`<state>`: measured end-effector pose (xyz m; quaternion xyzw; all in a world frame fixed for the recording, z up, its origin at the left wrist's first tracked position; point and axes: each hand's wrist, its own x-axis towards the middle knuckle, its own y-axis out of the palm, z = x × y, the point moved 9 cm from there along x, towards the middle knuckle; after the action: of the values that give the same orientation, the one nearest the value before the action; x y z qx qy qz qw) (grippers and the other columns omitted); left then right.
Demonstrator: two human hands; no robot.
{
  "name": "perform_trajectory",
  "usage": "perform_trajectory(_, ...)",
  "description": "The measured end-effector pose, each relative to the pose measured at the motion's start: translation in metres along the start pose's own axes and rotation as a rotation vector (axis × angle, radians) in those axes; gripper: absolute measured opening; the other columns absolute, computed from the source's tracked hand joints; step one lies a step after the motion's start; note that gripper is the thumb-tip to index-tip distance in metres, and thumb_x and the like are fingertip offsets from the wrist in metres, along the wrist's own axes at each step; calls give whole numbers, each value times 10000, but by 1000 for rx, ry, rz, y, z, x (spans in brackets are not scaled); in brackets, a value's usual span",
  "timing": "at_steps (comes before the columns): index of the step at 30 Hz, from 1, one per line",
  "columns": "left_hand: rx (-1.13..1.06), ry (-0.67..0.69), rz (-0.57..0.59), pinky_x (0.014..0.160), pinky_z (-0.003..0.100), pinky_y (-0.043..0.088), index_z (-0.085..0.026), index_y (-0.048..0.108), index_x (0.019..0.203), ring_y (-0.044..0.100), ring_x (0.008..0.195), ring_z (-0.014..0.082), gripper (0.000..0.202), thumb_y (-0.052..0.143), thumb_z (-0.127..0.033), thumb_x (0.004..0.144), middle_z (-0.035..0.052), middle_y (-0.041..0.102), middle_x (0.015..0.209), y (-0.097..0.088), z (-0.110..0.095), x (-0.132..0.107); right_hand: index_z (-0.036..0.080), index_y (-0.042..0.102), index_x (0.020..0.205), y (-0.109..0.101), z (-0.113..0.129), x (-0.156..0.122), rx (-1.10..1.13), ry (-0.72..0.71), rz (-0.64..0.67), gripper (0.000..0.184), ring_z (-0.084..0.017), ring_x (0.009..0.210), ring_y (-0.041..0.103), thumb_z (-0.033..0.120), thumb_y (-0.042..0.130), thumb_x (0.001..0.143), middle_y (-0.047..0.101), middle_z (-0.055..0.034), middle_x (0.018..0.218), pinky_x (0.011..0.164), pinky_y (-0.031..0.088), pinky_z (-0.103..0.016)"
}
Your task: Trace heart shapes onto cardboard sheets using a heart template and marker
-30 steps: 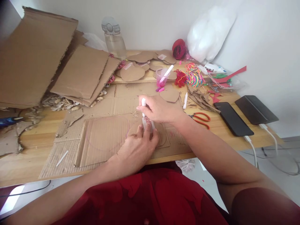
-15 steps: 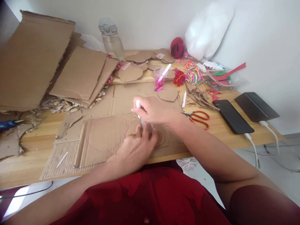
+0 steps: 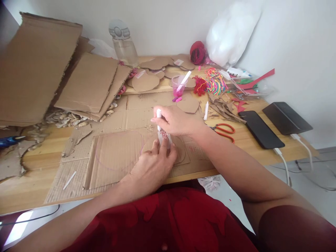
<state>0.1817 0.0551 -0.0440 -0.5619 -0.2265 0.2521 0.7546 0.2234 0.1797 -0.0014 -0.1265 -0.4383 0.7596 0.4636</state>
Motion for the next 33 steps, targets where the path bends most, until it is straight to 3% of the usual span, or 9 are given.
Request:
perform_trajectory(10, 17, 0, -11, 565, 350, 648, -57, 605, 1416, 681, 1205, 501, 438, 503, -193, 1011, 380, 549, 1455, 0, -1, 0, 206, 518, 838, -4, 2, -3, -41, -25, -4, 167, -126, 618, 436, 298, 540, 976, 523, 38, 667, 654, 305, -295)
perform_trajectory(16, 27, 7, 12, 518, 317, 623, -52, 587, 1426, 683, 1199, 506, 454, 518, -192, 1000, 391, 527, 1470, 4, -2, -1, 206, 518, 830, -9, -1, -9, -86, 29, 26, 185, -132, 622, 449, 319, 545, 974, 534, 30, 669, 656, 303, -292)
perform_trajectory(22, 22, -16, -32, 550, 351, 639, -60, 600, 1415, 680, 1200, 510, 440, 493, -176, 1005, 379, 553, 1454, 4, -2, -1, 213, 495, 822, -2, 0, -3, -36, -35, -21, 199, -130, 618, 453, 325, 506, 986, 531, 31, 673, 649, 309, -286)
perform_trajectory(33, 13, -4, 49, 564, 337, 649, -85, 572, 1456, 666, 1233, 496, 460, 510, -206, 1016, 359, 531, 1490, 7, -1, 0, 206, 510, 844, -3, 0, -5, 0, -43, -21, 183, -126, 627, 460, 306, 514, 996, 552, 31, 684, 658, 303, -289)
